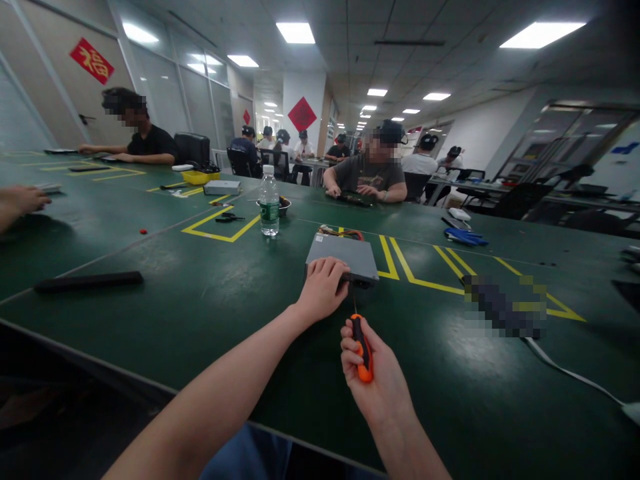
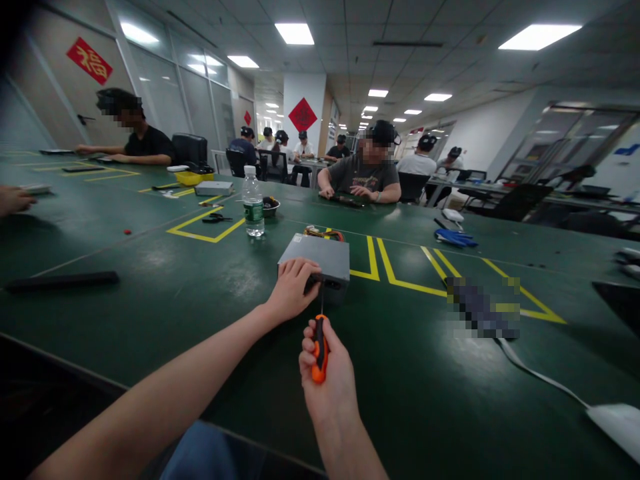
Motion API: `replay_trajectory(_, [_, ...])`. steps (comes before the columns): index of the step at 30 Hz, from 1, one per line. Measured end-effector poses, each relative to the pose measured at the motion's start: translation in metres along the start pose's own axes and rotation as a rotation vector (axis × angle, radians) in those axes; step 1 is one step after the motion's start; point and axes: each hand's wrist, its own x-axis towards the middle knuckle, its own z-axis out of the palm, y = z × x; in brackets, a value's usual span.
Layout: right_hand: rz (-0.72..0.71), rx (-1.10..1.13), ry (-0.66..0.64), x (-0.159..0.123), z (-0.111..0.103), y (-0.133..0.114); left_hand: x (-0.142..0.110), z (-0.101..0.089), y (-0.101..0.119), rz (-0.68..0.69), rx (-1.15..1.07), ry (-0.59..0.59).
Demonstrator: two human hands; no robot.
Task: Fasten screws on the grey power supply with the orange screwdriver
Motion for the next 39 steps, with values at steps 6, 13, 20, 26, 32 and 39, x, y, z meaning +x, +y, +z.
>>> replay_trajectory(6, [0.011, 0.003, -0.024, 0.0029, 0.0020, 0.0027, 0.0000, 0.0008, -0.0003, -0.003, 0.000, 0.000])
replay_trajectory(13, [0.020, -0.001, -0.042, -0.0002, 0.0002, 0.0003, 0.0000, 0.0048, -0.0006, -0.025, 0.011, 0.006])
replay_trajectory(20, [-0.009, -0.008, -0.035, 0.0024, -0.0013, 0.0000, 0.0002, 0.0027, 0.0004, -0.020, 0.012, 0.010])
replay_trajectory(26, [0.018, -0.035, -0.051, 0.0020, -0.0010, 0.0024, 0.0009, 0.0027, 0.0015, -0.019, 0.008, 0.005])
replay_trajectory(32, [-0.012, -0.038, -0.022, 0.0049, -0.0026, 0.0057, 0.0018, 0.0034, 0.0017, -0.035, 0.003, 0.001])
replay_trajectory(39, [0.000, -0.034, -0.083, 0.0059, -0.0033, 0.0039, 0.0019, 0.0046, 0.0012, -0.028, 0.014, 0.015])
